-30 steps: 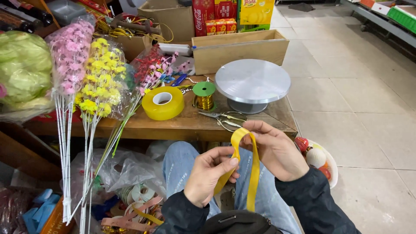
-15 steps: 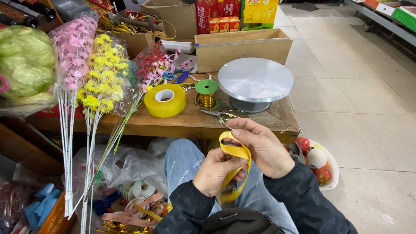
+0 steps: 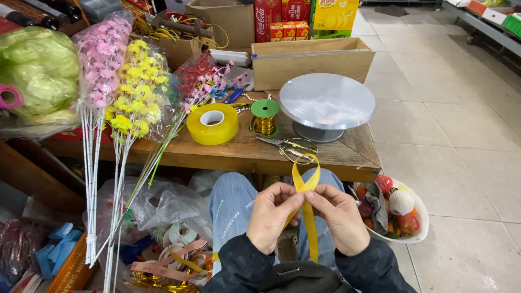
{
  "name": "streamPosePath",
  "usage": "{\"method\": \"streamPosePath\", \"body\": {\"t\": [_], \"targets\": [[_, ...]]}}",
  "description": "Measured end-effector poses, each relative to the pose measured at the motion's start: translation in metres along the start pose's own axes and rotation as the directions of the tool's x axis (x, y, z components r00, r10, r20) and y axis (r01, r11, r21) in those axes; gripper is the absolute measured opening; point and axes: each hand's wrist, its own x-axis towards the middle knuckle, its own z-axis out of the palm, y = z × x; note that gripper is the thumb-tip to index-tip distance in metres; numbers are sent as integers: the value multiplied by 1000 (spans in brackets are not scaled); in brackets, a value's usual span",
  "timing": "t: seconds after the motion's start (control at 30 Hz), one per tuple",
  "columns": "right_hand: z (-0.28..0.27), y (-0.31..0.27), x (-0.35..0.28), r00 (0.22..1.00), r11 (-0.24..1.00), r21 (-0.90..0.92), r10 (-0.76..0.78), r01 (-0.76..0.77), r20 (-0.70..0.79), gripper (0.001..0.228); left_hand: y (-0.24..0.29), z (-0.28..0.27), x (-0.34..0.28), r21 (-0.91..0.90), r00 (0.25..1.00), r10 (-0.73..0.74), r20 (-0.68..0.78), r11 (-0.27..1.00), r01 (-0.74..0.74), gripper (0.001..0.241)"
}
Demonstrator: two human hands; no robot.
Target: The person sits on the floor and ties a yellow ribbon into a decorative bow. They then attach a gold tinsel piece to the center of the bow and trim the ribbon ends with scissors.
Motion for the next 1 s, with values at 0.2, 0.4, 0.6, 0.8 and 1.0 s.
{"method": "streamPosePath", "body": {"t": [0.2, 0.4, 0.6, 0.8, 1.0], "targets": [[1, 1, -1, 996, 993, -73, -92, 90, -14, 11, -5, -4, -2, -120, 997, -77, 7, 990, 77, 14], [2, 2, -3, 986, 973, -169, -163, 157, -22, 16, -16, -4, 1, -153, 999, -36, -9, 988, 34, 13], [1, 7, -1, 981, 962, -201, -194, 185, -26, 16, -13, 0, -1, -170, 1000, -6, -16, 985, 3, 14], [2, 0, -5, 980, 953, -232, -197, 194, 11, 15, -16, -2, -2, -197, 1000, 18, 7, 980, -17, 12], [0, 3, -4, 979, 960, -194, -198, 203, 44, 11, -11, -1, -4, -187, 1000, -28, -10, 982, 26, 10]]}}
